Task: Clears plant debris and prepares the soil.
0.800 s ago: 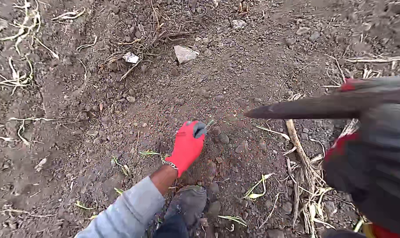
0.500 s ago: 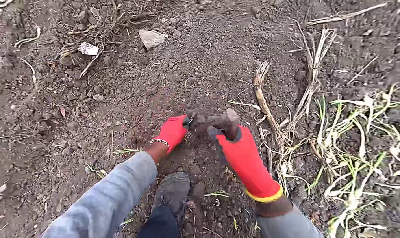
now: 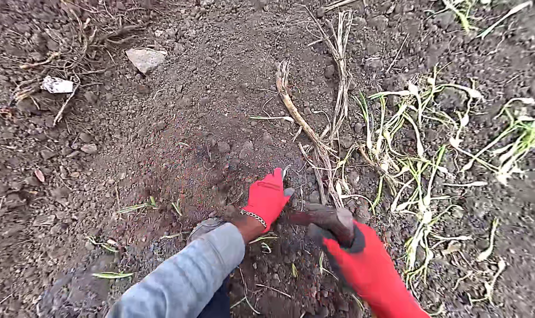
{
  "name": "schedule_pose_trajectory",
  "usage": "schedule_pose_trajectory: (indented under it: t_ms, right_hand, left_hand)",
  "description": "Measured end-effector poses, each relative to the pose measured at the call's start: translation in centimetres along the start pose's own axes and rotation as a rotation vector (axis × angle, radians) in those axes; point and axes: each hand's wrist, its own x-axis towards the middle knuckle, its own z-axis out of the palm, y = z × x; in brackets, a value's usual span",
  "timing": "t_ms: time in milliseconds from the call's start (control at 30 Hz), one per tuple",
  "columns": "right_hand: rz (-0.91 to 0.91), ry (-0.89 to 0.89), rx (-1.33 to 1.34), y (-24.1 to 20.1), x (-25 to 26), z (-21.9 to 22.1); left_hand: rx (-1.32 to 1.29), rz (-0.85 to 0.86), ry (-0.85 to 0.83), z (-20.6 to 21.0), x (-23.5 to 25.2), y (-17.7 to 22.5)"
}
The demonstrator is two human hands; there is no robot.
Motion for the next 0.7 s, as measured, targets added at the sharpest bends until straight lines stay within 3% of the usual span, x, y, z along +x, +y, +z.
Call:
schedule_pose_trajectory:
  t_ms: [100, 200, 267, 333, 400, 467, 533, 600, 667, 700]
  right_hand:
    - [-0.153, 0.005, 0.082, -5.7, -1.1, -6.2]
    - [-0.265, 0.06, 0.243, -9.0, -1.1, -7.6]
    - [-0.253, 0.006, 0.225, -6.7, -0.8, -6.7]
    - [-0.085, -0.019, 0.015, -1.8, -0.2, -3.3]
    - [0.076, -0.049, -0.182, 4.1, 2.0, 2.1]
    - [0.156, -0.108, -0.268, 5.3, 3.0, 4.1]
    - [0.043, -0.08, -0.248, 1.2, 3.8, 2.1]
    - [-0.166, -0.055, -0.003, -4.2, 2.4, -1.8]
    - [-0.444, -0.102, 0.283, -8.7, 3.6, -4.6]
    - [-0.472, -0.13, 0.377, -10.4, 4.3, -5.3]
  left_hand:
    - [-0.04, -0.032, -0.052, 0.4, -0.8, -0.4]
    - [-0.218, -0.036, 0.043, -2.3, -2.4, -2.8]
    - [-0.36, -0.075, 0.18, -3.6, -3.7, -5.3]
    - [-0.479, -0.102, 0.25, -4.7, -4.1, -8.4]
    - [-0.53, -0.113, 0.226, -5.6, -4.8, -10.6]
    - [-0.449, -0.114, 0.183, -5.7, -6.0, -12.0]
    - [-0.259, -0.118, 0.181, -6.3, -7.1, -13.6]
    - [-0.152, -0.134, 0.216, -5.9, -9.7, -14.9]
    - [-0.193, -0.182, 0.274, -6.8, -10.2, -16.0]
    - [-0.273, -0.204, 0.298, -7.8, -10.2, -16.1]
